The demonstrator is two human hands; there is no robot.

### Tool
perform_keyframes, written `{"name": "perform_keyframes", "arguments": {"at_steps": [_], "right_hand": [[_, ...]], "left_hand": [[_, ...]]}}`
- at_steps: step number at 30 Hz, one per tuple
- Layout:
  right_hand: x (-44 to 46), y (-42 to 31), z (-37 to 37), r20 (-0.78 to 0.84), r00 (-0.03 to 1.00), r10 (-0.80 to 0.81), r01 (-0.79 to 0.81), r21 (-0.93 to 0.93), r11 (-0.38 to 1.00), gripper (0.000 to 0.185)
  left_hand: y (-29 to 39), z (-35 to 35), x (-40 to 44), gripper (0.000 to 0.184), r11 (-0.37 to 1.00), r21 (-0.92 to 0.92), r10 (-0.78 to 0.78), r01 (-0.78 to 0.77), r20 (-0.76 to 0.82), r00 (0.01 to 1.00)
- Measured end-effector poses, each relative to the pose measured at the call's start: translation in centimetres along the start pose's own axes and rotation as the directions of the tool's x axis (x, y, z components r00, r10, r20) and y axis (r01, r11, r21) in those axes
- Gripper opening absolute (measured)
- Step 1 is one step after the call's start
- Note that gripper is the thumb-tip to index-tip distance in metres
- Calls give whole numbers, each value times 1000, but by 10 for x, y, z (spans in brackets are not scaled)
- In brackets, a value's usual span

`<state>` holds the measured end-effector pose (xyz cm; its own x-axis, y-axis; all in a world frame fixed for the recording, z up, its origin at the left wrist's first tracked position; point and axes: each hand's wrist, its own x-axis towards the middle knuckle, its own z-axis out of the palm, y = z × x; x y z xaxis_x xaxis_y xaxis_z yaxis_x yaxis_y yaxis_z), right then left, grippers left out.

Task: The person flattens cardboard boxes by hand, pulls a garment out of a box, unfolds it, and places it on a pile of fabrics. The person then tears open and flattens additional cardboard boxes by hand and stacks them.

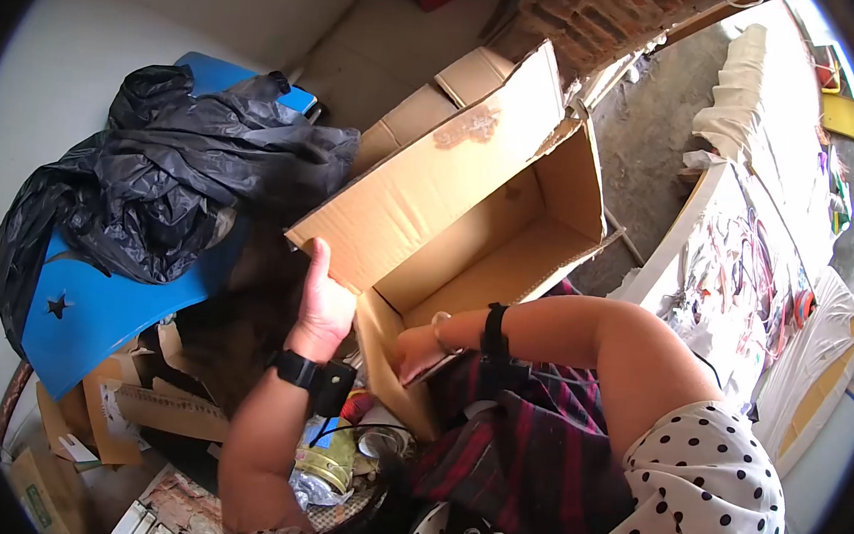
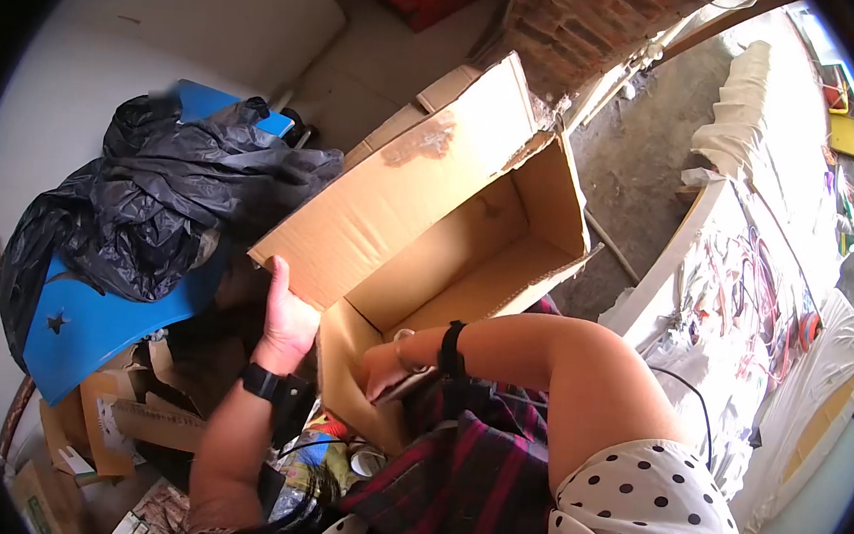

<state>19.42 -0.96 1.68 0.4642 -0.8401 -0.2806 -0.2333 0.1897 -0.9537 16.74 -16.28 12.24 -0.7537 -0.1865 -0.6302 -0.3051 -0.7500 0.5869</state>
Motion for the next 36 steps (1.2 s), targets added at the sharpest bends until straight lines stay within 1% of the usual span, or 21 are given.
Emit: {"name": "perform_keyframes", "arguments": {"at_steps": [1,2,3,4,5,6,7,8,9,10,11,12,13,14,16,17,19,23,25,29,36], "right_hand": [[11,42,34,-34,992,-120,124,369,921,31],[15,61,58,-112,969,-218,235,678,696,29],[4,47,62,-110,970,-216,232,676,700,29],[-14,20,60,-174,985,0,141,799,585,28],[-33,-12,57,-184,958,222,70,896,438,27],[-43,-27,56,-150,888,434,28,961,275,28],[-43,-20,59,-177,844,506,-27,928,371,27],[-44,-19,57,-202,824,529,-54,902,427,27],[-49,-18,48,-235,813,532,-51,882,468,27],[-53,-16,37,-273,802,531,-39,863,503,27],[-60,-13,23,-310,786,534,-31,844,535,27],[-64,-8,4,-347,763,546,-27,826,563,27],[-65,0,-18,-392,727,564,-28,803,595,27],[-69,7,-37,-447,677,584,-15,786,619,27],[-72,22,-71,-515,600,612,-11,759,651,27],[-70,30,-83,-548,554,627,-15,746,666,27],[-64,45,-103,-587,498,639,-27,726,687,27],[-63,58,-106,-603,459,652,-46,717,696,27],[-67,60,-98,-601,449,661,-51,721,691,27],[-77,58,-74,-579,452,678,-71,735,675,27],[-94,55,-44,-543,445,712,-116,753,648,27]], "left_hand": [[-8,-1,5,75,1000,-21,14,-14,7,1000],[-12,3,7,76,1000,-27,6,-5,34,999],[-18,6,9,75,1000,-21,-11,12,30,999],[-24,7,11,75,999,-26,-19,19,21,1000],[-25,11,10,74,1000,17,-24,23,74,997],[-35,11,12,68,999,44,-2,-2,83,997],[-33,24,3,61,984,169,-58,58,-10,998],[-30,54,-7,50,984,140,95,-110,110,989],[-40,55,-10,36,989,144,16,-43,180,983],[-36,78,-24,22,996,83,-3,-17,238,971],[-42,87,-30,16,993,114,-9,-28,316,949],[-35,101,-47,17,991,134,-74,28,347,935],[-25,112,-59,20,945,317,-209,82,393,896],[-32,115,-65,21,951,267,-19,-159,561,828],[-44,111,-67,21,955,175,84,-242,619,781],[-45,107,-69,21,952,168,102,-255,613,784],[-44,103,-70,21,985,164,-54,-48,565,823],[-45,98,-71,22,984,168,-43,-55,530,847],[-44,99,-74,21,995,95,-70,22,538,840],[-47,98,-71,19,997,70,-27,-11,523,852],[-60,100,-64,15,995,-5,-89,103,463,882]]}}
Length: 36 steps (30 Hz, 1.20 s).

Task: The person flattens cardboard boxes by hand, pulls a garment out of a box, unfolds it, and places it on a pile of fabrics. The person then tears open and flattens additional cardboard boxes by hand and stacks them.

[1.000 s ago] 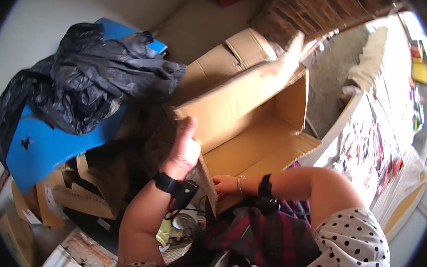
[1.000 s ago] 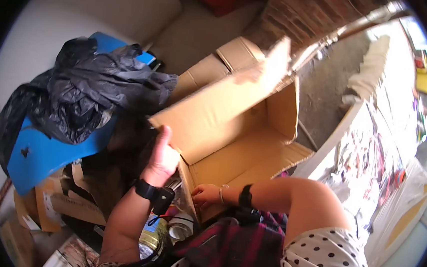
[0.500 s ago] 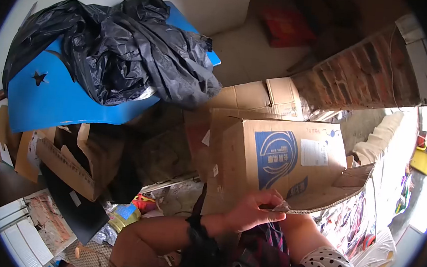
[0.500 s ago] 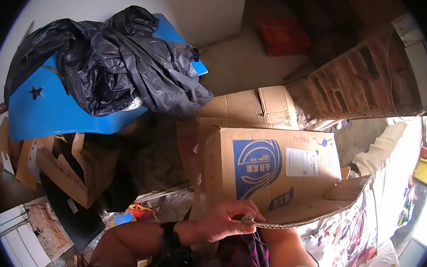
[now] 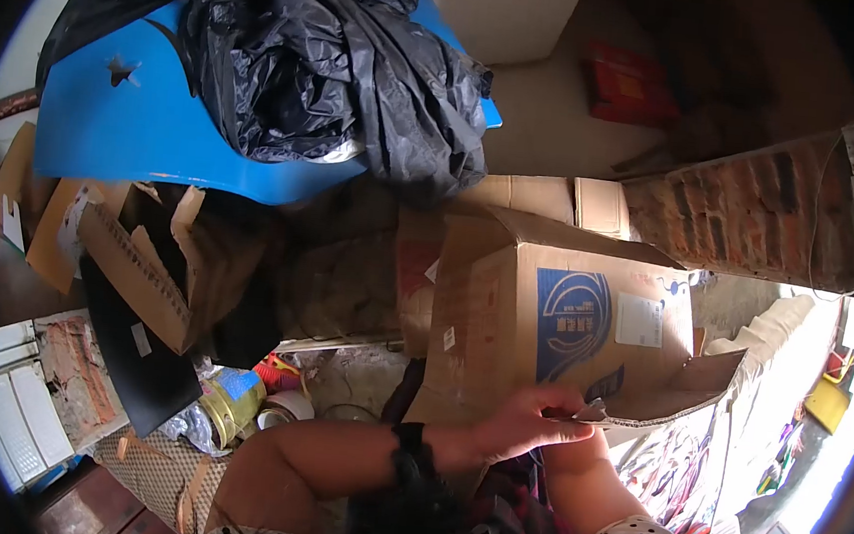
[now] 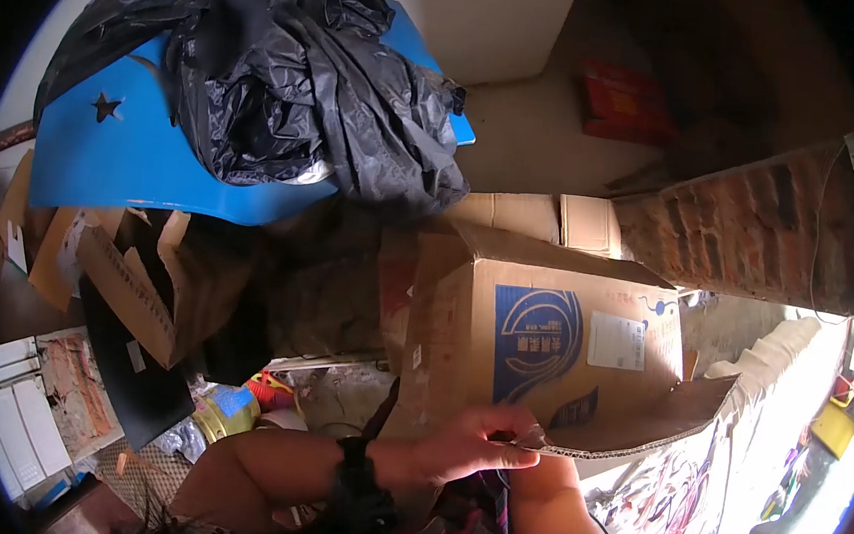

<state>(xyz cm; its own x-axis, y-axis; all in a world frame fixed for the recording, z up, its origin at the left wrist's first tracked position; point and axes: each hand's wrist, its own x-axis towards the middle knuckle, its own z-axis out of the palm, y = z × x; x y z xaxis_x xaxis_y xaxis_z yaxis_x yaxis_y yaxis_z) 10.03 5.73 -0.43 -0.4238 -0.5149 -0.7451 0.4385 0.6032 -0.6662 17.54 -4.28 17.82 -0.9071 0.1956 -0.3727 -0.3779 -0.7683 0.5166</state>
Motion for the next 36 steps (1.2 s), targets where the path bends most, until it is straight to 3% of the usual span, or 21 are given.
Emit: {"name": "perform_keyframes", "arguments": {"at_steps": [8,14,23,25,29,32,35,36], "right_hand": [[-12,17,0,3,1000,22,-22,-33,999,27],[-15,26,0,-14,999,35,-35,-54,998,27],[-13,42,0,-25,997,73,-75,-66,995,27],[-15,46,0,-28,996,84,-86,-71,994,27],[-15,54,-1,-27,994,103,-105,-70,992,28],[-13,61,0,-34,993,116,-118,-58,991,28],[-13,71,-2,-45,991,125,-128,-54,990,28],[-13,74,-3,-52,991,127,-129,-53,990,28]], "left_hand": [[-1,-7,0,12,998,-22,59,-59,-21,998],[-12,-20,-4,11,995,-81,-68,64,-53,996],[-44,-50,-23,19,989,-140,57,-53,27,998],[-56,-58,-30,21,967,-253,-15,14,-1,1000],[-76,-79,-37,22,960,-277,10,-44,-122,993],[-78,-97,-43,26,934,-354,-115,46,-178,977],[-74,-113,-45,24,944,-327,-120,55,-183,976],[-76,-117,-45,24,934,-358,-42,-13,-145,989]]}}
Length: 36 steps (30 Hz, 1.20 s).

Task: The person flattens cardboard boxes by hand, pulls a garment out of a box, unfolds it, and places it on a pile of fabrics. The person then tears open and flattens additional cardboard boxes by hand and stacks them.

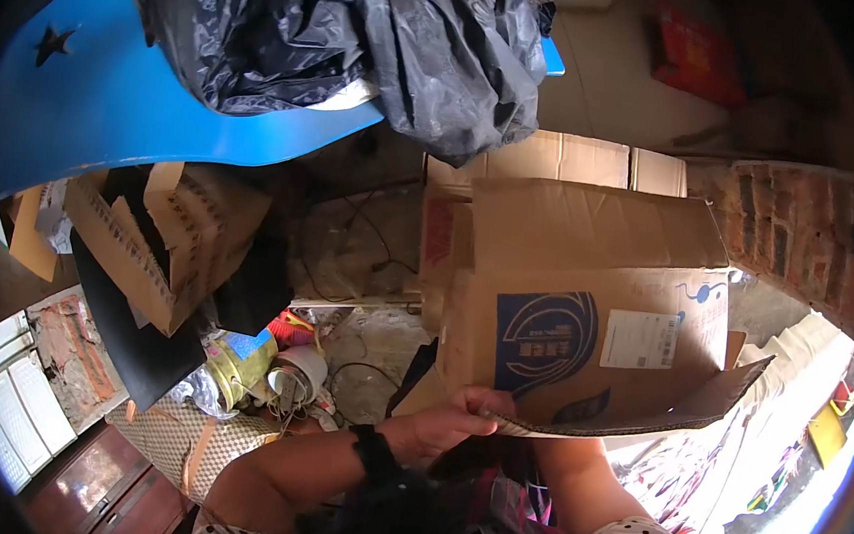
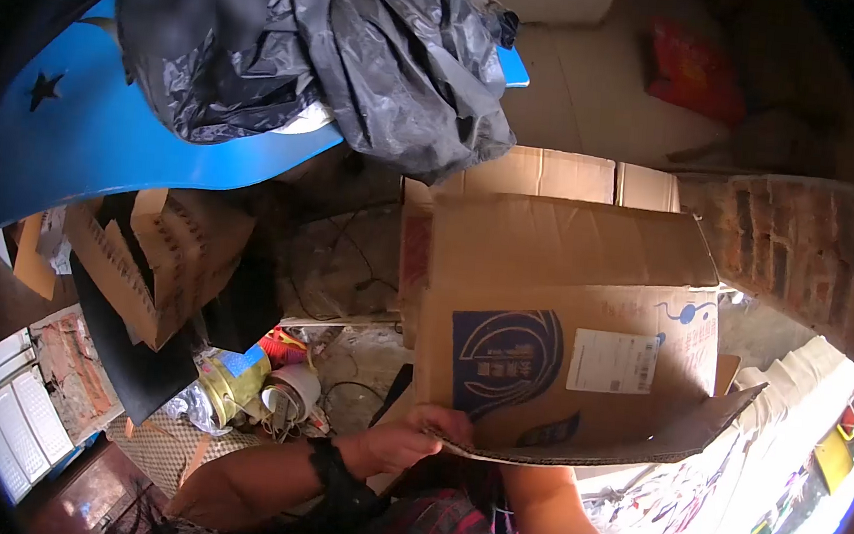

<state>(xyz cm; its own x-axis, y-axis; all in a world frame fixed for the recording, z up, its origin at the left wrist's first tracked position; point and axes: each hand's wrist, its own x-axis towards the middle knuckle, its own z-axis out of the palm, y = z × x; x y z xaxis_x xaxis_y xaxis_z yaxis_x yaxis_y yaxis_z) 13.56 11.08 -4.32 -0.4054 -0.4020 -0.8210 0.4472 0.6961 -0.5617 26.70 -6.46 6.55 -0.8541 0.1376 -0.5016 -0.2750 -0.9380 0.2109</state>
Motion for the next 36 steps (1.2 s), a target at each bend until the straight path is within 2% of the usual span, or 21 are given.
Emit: {"name": "perform_keyframes", "arguments": {"at_steps": [1,2,4,5,7,8,10,14,16,17,18,21,23,24,26,29,33,36], "right_hand": [[0,3,0,-4,1000,3,-3,9,1000,28],[1,6,-2,-12,1000,4,-3,5,1000,28],[3,12,-2,-21,1000,5,-5,12,1000,28],[5,16,-1,-22,1000,8,-7,16,1000,28],[8,24,0,-34,999,10,-9,24,1000,28],[12,26,2,-36,999,9,-8,31,999,28],[20,30,7,-34,999,5,-4,37,999,28],[23,42,23,-23,1000,0,2,61,998,28],[31,41,37,-28,999,-20,21,67,998,28],[34,42,44,-25,999,-28,30,72,997,28],[39,40,51,-16,999,-42,43,77,996,28],[53,33,63,0,998,-67,66,100,993,28],[58,29,55,-24,996,-91,93,95,991,28],[56,29,46,-43,994,-103,106,89,990,28],[62,29,26,-100,988,-119,125,50,991,28],[62,45,-33,-310,943,-119,106,-58,993,28],[62,98,-144,-632,771,-83,-70,-213,974,28],[78,131,-207,-721,690,-60,-178,-249,952,28]], "left_hand": [[0,-5,1,25,997,-46,59,-56,66,996],[0,-10,2,25,998,-45,46,-43,69,997],[0,-19,4,23,991,54,110,-120,162,981],[-1,-23,6,23,992,59,98,-109,164,982],[2,-26,10,23,985,129,67,-114,320,945],[2,-23,16,23,985,135,59,-106,314,948],[-1,-16,27,29,959,241,39,-152,419,907],[-10,-37,38,43,977,183,15,-104,433,901],[-28,-37,46,43,959,114,155,-260,558,815],[-30,-29,44,42,942,183,151,-280,515,844],[-35,-30,47,42,948,167,134,-269,560,818],[-27,-38,54,49,924,239,130,-299,540,831],[-5,-40,53,37,954,244,67,-173,389,919],[0,-46,53,37,952,253,62,-173,394,917],[-1,-61,55,31,926,310,88,-217,380,921],[-8,-75,60,27,913,328,80,-242,438,895],[-14,-91,53,26,943,292,17,-161,441,897],[-5,-87,42,24,960,232,73,-158,338,938]]}}
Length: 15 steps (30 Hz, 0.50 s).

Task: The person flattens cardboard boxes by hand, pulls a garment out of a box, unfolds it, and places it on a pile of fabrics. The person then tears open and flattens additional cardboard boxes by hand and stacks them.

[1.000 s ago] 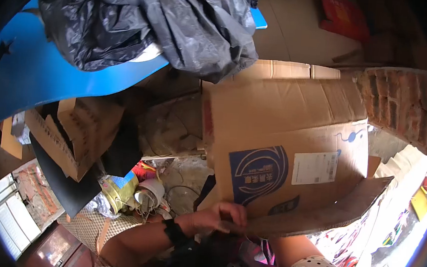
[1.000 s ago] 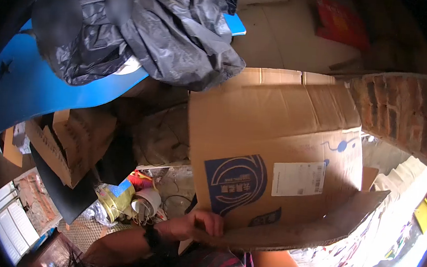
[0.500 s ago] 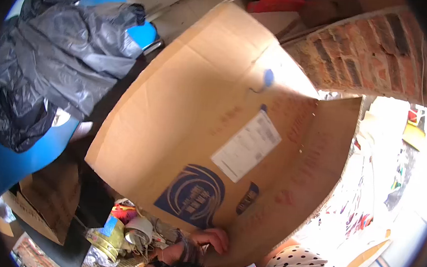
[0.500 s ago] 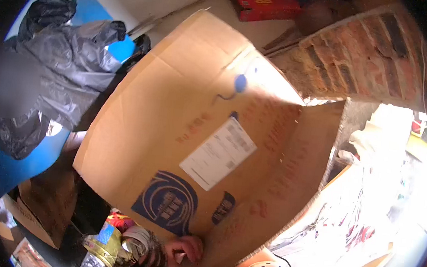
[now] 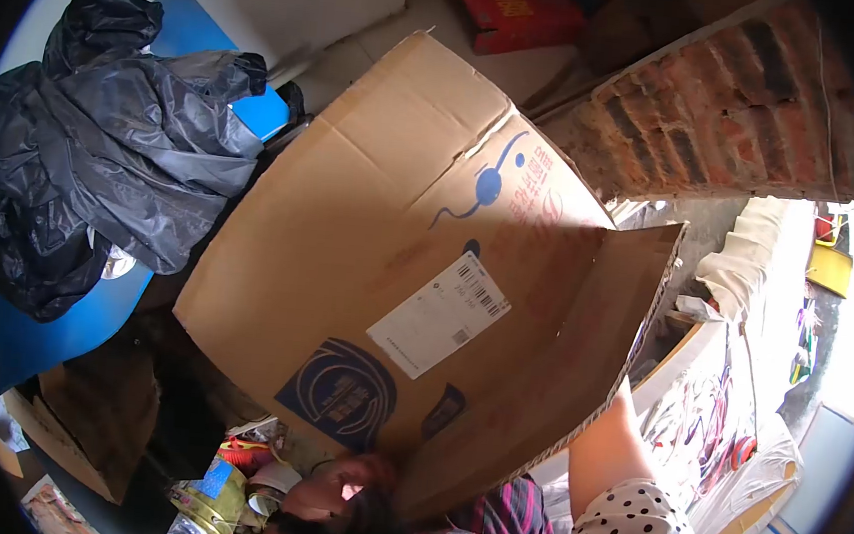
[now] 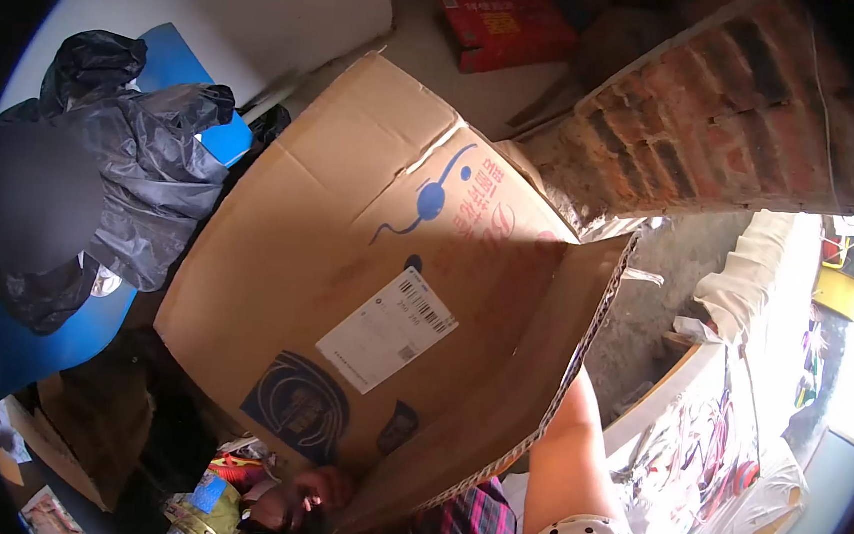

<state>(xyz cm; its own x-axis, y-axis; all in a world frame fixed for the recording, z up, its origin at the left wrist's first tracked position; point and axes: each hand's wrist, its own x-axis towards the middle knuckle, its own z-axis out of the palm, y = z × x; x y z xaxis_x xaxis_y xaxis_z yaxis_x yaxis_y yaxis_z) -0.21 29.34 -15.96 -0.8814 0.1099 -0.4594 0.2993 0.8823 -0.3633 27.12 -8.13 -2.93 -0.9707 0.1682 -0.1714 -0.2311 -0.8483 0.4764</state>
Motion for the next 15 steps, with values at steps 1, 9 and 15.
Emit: {"name": "perform_keyframes", "arguments": {"at_steps": [1,9,15], "right_hand": [[15,13,-3,-17,1000,8,-8,-19,1000,28],[115,43,25,-34,999,28,-31,-110,993,29],[154,47,52,-25,1000,17,-20,-146,989,29]], "left_hand": [[13,4,-4,24,994,-19,-113,112,-68,991],[35,11,17,11,980,29,-197,196,26,980],[37,27,33,7,926,117,-354,358,-49,934]]}}
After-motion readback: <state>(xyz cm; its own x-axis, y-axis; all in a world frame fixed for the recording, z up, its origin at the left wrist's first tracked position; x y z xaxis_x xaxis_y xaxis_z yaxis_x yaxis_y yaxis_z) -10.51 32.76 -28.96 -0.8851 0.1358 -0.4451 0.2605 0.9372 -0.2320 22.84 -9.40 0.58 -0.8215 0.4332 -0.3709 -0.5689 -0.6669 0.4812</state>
